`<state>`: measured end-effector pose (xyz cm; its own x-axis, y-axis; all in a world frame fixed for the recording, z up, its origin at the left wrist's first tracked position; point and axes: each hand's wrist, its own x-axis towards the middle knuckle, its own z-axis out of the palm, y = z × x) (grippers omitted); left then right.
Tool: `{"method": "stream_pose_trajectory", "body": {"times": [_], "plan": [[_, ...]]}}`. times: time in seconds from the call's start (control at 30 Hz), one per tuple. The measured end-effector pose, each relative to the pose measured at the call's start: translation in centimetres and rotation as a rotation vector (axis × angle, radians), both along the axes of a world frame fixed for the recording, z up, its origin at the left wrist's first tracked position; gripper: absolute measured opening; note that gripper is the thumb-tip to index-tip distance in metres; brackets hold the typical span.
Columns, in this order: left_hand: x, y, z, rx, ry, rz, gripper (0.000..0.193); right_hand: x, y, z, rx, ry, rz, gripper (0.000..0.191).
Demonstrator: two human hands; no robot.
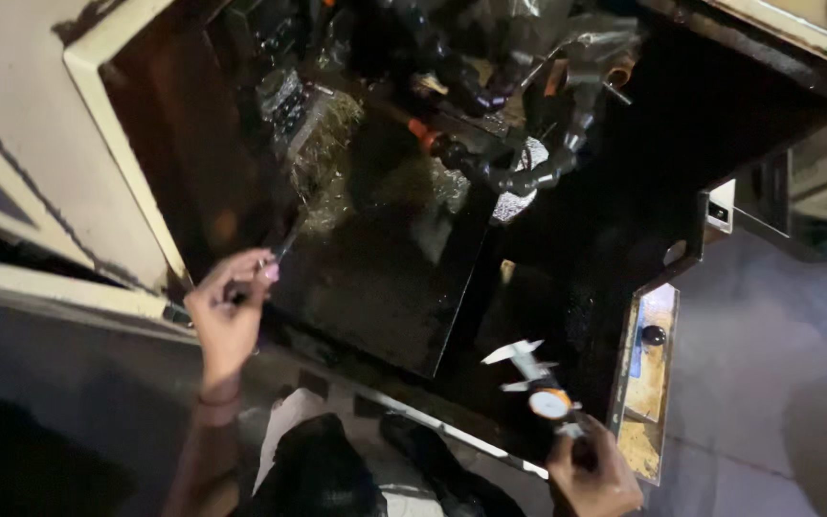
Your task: The person retrieves small metal parts from a machine, then uses a dial caliper to measure their dimensions on a workbench. The person repeatedly measures the parts and places them back into the machine.
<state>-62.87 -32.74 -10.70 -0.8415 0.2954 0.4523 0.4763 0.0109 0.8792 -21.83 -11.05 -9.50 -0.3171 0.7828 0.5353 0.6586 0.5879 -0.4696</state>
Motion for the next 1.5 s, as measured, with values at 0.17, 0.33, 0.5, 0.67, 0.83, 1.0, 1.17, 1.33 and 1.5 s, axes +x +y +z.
{"method": "stream_pose_trajectory", "body": {"times": [0.17,0.33,0.5,0.67,0.83,1.0,1.17,1.33,1.5], "plan": [[0.3,-0.3,1.8,-0.086,-0.231,-0.108,0.027,-0.7,0.1,0.6,0.039,-0.016,0.01,0.024],[0.2,0.1,2.0,-0.004,-0.231,-0.12,0.029,-0.3,0.1,0.8,-0.086,0.145,0.088,0.027],[0.4,0.3,1.8,-0.048,-0.068,-0.065,0.027,-0.4,-0.2,1.1,-0.152,0.123,0.064,0.029],[0.1,0.5,1.8,-0.047,0.005,-0.054,0.025,-1.0,0.2,1.8,-0.082,0.011,0.109,0.032],[2.7,1.6,2.7,0.224,-0.391,-0.135,0.02,-0.7,0.2,2.5,-0.171,0.067,0.156,0.03],[11.1,6.2,4.3,0.449,-0.676,-0.573,0.029,-0.2,1.0,3.7,-0.376,0.204,0.266,0.039],[18.0,9.7,6.9,0.36,-0.678,-0.811,0.031,0.6,0.7,5.1,-0.147,0.386,0.271,0.032],[21.5,11.6,9.6,0.368,-0.707,-0.956,0.03,1.7,-0.6,6.5,-0.012,0.306,0.17,0.034],[23.5,12.7,10.2,0.371,-0.667,-1.044,0.028,3.1,-0.9,7.3,-0.029,0.229,0.128,0.039]]}}
